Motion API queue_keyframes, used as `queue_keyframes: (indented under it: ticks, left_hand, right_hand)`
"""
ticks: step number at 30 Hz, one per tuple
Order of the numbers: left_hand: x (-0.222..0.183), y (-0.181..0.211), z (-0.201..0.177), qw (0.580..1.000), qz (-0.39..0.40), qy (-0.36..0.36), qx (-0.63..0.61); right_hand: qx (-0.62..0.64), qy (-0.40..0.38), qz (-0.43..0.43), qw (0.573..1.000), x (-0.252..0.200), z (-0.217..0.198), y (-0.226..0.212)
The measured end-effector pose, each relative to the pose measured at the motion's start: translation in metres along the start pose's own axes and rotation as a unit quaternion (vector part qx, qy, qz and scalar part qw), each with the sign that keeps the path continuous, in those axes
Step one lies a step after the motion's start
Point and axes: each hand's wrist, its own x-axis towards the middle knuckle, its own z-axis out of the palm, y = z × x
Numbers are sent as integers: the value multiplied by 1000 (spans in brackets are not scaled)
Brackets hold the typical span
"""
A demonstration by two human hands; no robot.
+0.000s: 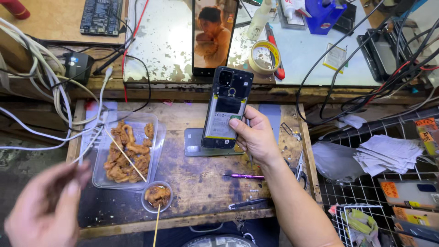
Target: The person disassembles a smartphone by removing the back cover and internal components using a screwdriver and prying tool. They detach the battery and camera module, then reassemble the device by reconnecting components and securing the back cover.
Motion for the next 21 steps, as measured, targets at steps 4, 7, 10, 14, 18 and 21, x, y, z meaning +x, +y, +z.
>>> queue_keyframes:
  ticks: [4, 7, 10, 14, 18, 21]
  left_hand:
    - [-53, -61, -14, 986, 5, -49, 159]
    - [-114, -64, 24, 956, 35, -23, 290]
    - [-121, -50, 64, 946, 140, 33, 292]
    - [-103, -27, 90, 954, 100, 52, 276]
    - [-92, -20, 104, 949, 72, 52, 301]
    - [-92, -22, 107, 940, 49, 57, 333]
  right_hand:
    - [35, -12, -22, 999, 0, -1, 4]
    - [32, -13, -35, 999, -2, -4, 6]
    - [25, -12, -40, 999, -2, -1, 4]
    - [20, -4, -34, 999, -2, -1, 0]
    - [-3, -3, -23, 1000, -1, -1, 0]
    - [5, -11, -27, 1000, -1, -2, 2]
